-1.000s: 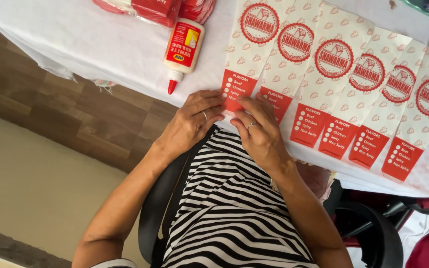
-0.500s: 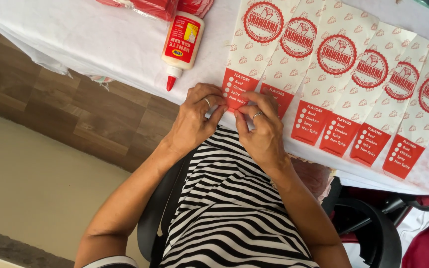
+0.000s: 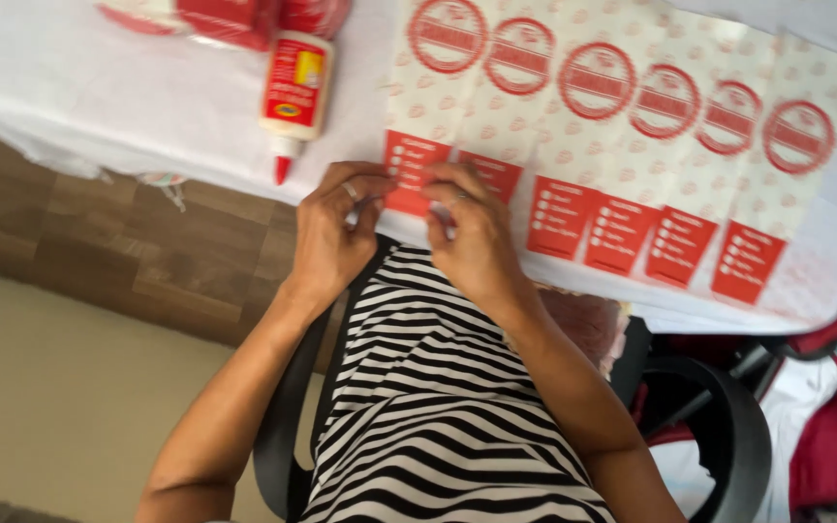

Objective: The person organizes several stacks of shawarma paper wrappers, applying adhesive from a glue bottle to the edges and pressing them together to form completed sleeves, before gathering and folding a final stack of the sleeves.

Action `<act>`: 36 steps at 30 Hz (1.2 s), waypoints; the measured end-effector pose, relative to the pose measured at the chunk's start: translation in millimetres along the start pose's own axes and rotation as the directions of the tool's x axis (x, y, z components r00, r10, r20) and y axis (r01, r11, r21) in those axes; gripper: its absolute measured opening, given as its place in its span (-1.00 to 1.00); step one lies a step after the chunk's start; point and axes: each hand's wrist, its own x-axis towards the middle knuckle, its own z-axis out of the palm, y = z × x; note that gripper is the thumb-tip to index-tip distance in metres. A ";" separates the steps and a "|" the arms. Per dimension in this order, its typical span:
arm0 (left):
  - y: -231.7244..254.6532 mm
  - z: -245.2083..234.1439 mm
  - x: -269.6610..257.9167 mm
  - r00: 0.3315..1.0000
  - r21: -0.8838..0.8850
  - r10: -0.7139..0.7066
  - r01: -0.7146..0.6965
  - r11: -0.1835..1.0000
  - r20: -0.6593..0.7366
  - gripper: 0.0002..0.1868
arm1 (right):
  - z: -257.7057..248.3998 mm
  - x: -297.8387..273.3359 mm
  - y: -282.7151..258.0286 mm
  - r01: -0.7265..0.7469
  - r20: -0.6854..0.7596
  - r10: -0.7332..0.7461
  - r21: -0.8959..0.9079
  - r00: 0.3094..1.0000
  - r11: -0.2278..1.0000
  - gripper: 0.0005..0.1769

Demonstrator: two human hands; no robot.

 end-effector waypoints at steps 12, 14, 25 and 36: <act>53.2 105.0 13.9 0.757 0.087 0.648 -0.642 0.762 -0.084 -0.78 | -226.7 -119.8 34.8 -0.214 -0.306 0.121 -0.290 0.944 0.933 -0.88; 81.1 146.0 9.6 0.821 -0.102 0.570 -0.565 0.819 0.036 -0.91 | -247.9 -144.1 33.6 -0.273 -0.308 0.166 -0.347 0.937 0.897 -0.88; 130.9 316.3 -18.7 0.764 -0.086 0.606 -0.603 0.793 0.221 -0.78 | -271.8 -179.6 57.8 -0.193 -0.282 0.080 -0.401 0.956 0.896 -0.85; 121.4 317.7 -26.1 0.782 -0.089 0.565 -0.564 0.821 0.261 -0.83 | -272.2 -180.3 55.8 -0.218 -0.296 0.111 -0.357 0.949 0.908 -0.94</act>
